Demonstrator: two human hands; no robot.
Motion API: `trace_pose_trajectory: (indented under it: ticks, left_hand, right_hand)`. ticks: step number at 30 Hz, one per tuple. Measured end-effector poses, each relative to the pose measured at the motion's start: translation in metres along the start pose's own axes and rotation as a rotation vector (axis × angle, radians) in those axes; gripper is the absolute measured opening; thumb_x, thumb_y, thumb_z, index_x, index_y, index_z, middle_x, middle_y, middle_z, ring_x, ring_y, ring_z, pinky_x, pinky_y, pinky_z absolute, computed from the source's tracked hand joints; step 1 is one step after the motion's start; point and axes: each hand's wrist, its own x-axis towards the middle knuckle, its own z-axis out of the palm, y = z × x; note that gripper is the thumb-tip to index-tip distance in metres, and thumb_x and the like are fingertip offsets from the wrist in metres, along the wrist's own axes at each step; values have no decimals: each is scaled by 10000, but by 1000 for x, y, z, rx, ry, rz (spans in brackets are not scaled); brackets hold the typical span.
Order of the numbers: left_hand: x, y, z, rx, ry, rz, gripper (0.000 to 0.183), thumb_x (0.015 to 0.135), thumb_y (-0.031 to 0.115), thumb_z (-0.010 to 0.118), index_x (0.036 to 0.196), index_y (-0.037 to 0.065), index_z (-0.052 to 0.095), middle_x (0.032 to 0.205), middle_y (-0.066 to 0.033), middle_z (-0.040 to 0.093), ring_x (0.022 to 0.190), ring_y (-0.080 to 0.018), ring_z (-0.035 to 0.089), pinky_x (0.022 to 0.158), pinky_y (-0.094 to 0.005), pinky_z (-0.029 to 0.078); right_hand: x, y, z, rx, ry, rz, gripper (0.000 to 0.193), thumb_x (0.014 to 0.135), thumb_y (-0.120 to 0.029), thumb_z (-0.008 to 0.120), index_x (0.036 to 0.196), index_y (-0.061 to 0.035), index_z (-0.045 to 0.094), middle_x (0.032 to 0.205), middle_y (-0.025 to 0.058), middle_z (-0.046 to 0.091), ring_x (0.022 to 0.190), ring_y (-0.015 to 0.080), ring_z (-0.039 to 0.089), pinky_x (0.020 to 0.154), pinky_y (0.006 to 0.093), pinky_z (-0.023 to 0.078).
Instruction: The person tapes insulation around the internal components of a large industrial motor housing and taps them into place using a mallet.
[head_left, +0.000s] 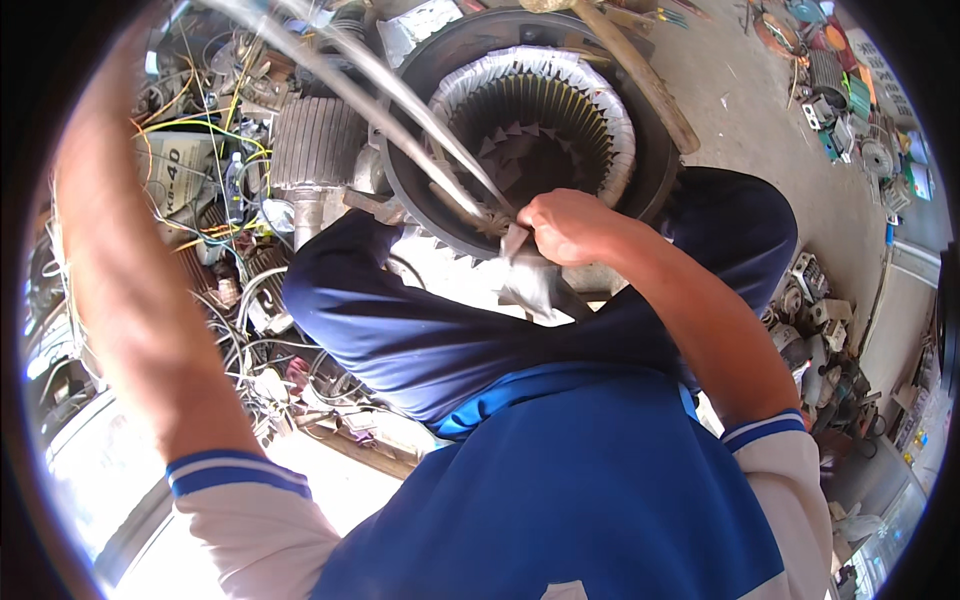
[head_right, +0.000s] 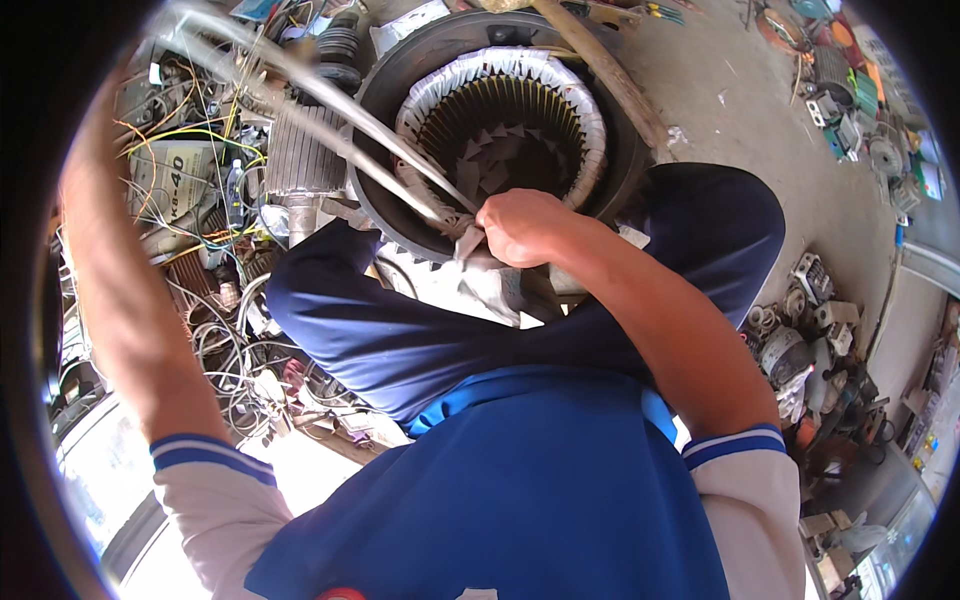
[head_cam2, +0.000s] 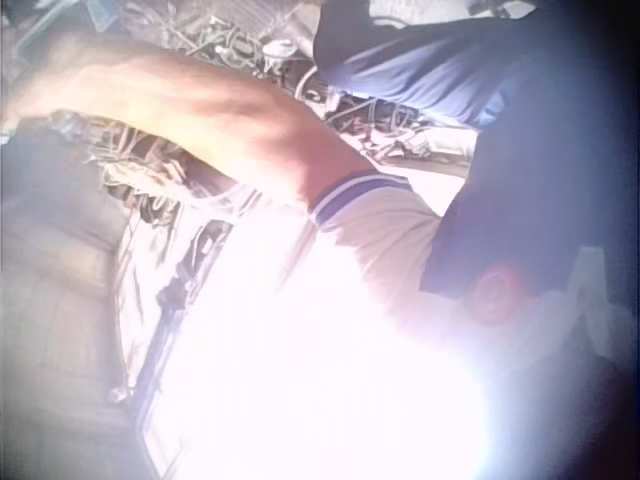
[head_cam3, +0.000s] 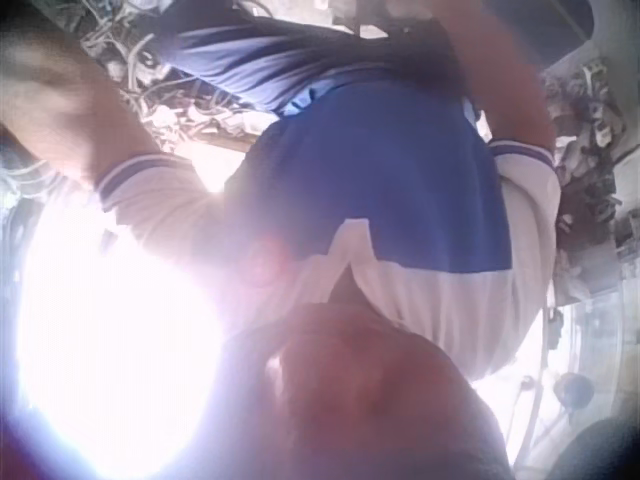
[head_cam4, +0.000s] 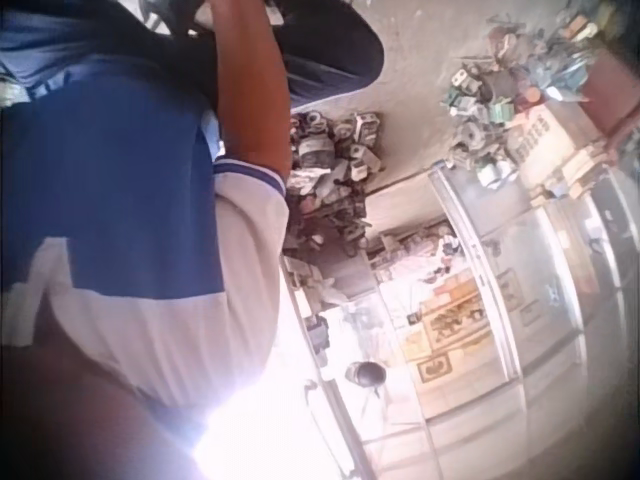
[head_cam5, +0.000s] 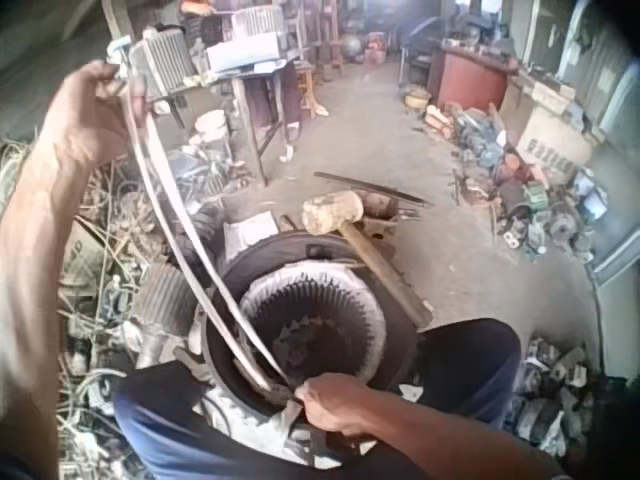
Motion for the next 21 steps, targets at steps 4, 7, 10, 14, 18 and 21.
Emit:
trace_pose_trajectory:
  ticks: [4, 7, 10, 14, 18, 21]
  left_hand:
    - [-33, 47, -190, 660, 264, -2, 434, 987, 302, 617, 1323, 31, 583, 1256, -175, 635, 1096, -289, 622, 911, -370, 502]
    - [-51, 46, -297, 1342, 363, -188, 511, 977, 339, 632, 1381, 33, 563, 1341, -178, 611, 1202, -303, 592, 1001, -382, 476]
    - [-67, 27, -305, 2012, 309, -281, 589, 967, 375, 647, 1438, 36, 544, 1427, -182, 588, 1308, -317, 562, 1090, -394, 449]
    - [-62, -83, -101, 1688, -73, 403, 538, 925, 309, 676, 1383, 41, 591, 1397, -180, 616, 1315, -330, 577, 1105, -408, 461]
    - [-99, -156, 116, 1556, -822, 196, 338, 858, 146, 688, 1179, 43, 713, 1191, -190, 693, 1179, -362, 639, 1008, -456, 518]
    - [-92, -218, 144, 1671, -1213, -12, 319, 807, 119, 702, 1110, 28, 743, 1144, -187, 727, 1103, -370, 690, 932, -466, 556]
  right_hand:
    - [3, 1, 5, 11, 27, -14, 279, 897, -97, 505, 1026, -53, 748, 1047, 199, 745, 1024, 412, 694, 882, 475, 552]
    - [5, 2, 2, -58, 7, -57, 250, 904, -109, 500, 1004, -49, 722, 1006, 193, 742, 983, 421, 697, 839, 481, 557]
    - [3, 0, 2, -11, 20, -70, 242, 882, -87, 508, 989, -33, 717, 1005, 214, 734, 989, 433, 689, 847, 501, 549]
    - [-2, -1, -6, -25, -31, 7, 267, 851, -51, 516, 1023, -15, 716, 1019, 255, 723, 1001, 459, 678, 858, 533, 535]
    - [3, 3, 1, -65, -22, -10, 253, 863, -80, 538, 1029, -37, 723, 1002, 246, 728, 986, 448, 686, 861, 529, 538]
    - [7, 2, 6, -85, -15, -25, 241, 887, -108, 550, 1042, -56, 726, 985, 233, 734, 974, 431, 697, 861, 524, 544]
